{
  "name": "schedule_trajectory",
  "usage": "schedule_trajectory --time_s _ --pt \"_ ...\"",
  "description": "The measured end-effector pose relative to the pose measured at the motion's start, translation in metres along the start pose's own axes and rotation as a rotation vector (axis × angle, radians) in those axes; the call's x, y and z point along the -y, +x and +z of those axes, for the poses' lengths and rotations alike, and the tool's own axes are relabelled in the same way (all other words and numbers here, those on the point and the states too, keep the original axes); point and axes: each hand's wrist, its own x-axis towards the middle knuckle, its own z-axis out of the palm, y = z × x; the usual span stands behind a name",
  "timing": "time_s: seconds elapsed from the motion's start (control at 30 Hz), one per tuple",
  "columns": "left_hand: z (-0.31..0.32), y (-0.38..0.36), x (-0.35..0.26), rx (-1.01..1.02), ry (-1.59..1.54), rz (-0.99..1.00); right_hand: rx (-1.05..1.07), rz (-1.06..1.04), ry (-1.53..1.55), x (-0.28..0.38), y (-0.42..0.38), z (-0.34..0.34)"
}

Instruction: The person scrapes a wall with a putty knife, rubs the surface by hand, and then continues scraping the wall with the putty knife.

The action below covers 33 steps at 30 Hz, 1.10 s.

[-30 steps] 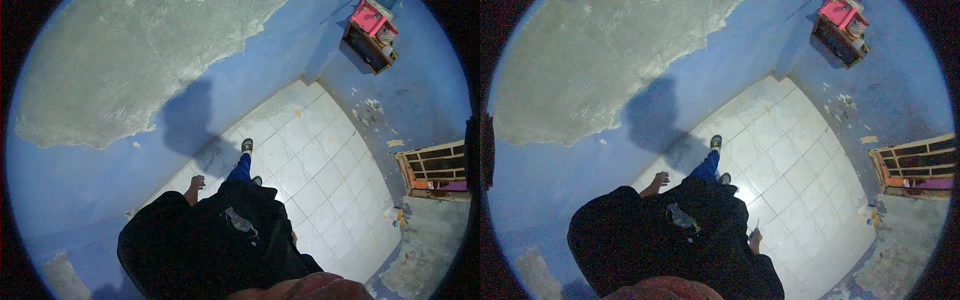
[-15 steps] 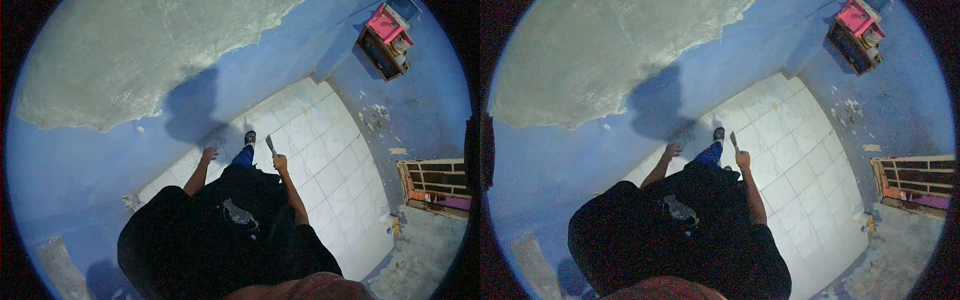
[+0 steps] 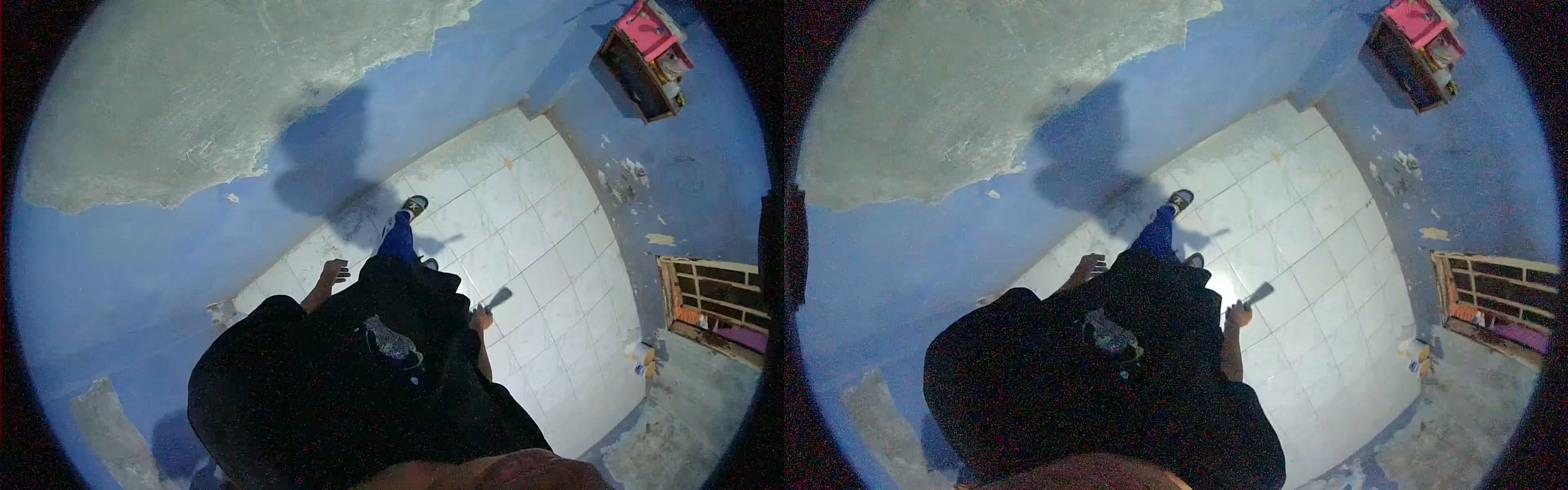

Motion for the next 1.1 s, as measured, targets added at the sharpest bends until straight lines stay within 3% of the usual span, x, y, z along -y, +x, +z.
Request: schedule_trajectory --time_s 0.03,0.17,0.23,0.3,0.33,0.4,0.47,0.5,0.53,0.6,0.63,0.7,0.77,0.8,0.83,0.9,0.93,0.97,1.0,1.03,1.1 --pt "-0.003 0.006 -0.002 0.013 -0.032 0.028 -0.002 0.136 -0.136 0.023 -0.022 -0.01" --pt "0.016 0.001 -0.044 -0.114 0.122 0.075 0.215 -0.068 0.058 -0.061 0.002 -0.06" --pt "0.042 0.009 -0.086 -0.234 0.14 0.064 0.17 0.147 -0.146 -0.025 -0.004 -0.033" --pt "0.022 0.061 -0.09 -0.026 -0.009 0.085 0.181 0.308 -0.315 -0.007 -0.003 -0.002" --pt "0.037 0.053 -0.107 -0.073 0.06 0.133 0.244 0.32 -0.39 -0.021 0.016 0.016" --pt "0.072 0.053 -0.134 -0.064 0.118 0.178 0.414 0.21 -0.521 -0.071 0.068 0.056" --pt "0.084 0.073 -0.15 0.036 0.106 0.171 0.618 -0.105 -0.677 -0.021 0.057 0.098" --pt "0.096 0.08 -0.162 -0.005 0.241 0.147 0.692 -0.275 -0.735 0.006 0.05 0.12" --pt "0.112 0.082 -0.176 -0.044 0.372 0.121 0.611 0.078 -0.771 0.047 0.03 0.139" --pt "0.107 0.133 -0.17 0.123 0.61 0.056 0.669 0.156 -0.689 0.096 0.006 0.167" --pt "0.107 0.149 -0.175 0.238 0.805 0.044 0.657 0.176 -0.729 0.076 0.026 0.178" --pt "0.101 0.183 -0.159 0.26 1.063 0.091 0.892 -0.58 -1.301 0.059 0.052 0.189" --pt "0.092 0.229 -0.127 0.178 1.372 0.208 0.91 -0.396 -1.02 0.082 0.05 0.198" --pt "0.09 0.242 -0.117 0.167 1.511 0.266 0.958 -0.261 -0.706 0.115 0.034 0.19" --pt "0.088 0.238 -0.112 0.164 1.425 0.108 0.979 -0.125 -0.39 0.142 0.019 0.18" --pt "0.073 0.215 -0.125 0.588 1.807 0.61 1.004 0.131 -0.487 0.17 0.005 0.17" --pt "0.085 0.176 -0.152 0.498 1.442 0.261 1.025 0.243 -0.536 0.184 0.005 0.171" --pt "0.11 0.114 -0.203 0.324 1.04 0.009 1.153 -0.001 -0.531 0.189 0.002 0.164" --pt "0.098 0.098 -0.191 0.468 0.76 0.098 1.198 -0.095 -0.691 0.186 -0.002 0.155" --pt "0.086 0.082 -0.176 0.483 0.727 0.073 1.238 -0.197 -0.846 0.18 -0.004 0.145" --pt "0.109 0.04 -0.199 0.453 0.917 0.05 1.281 -0.289 -1.084 0.165 0.021 0.153"
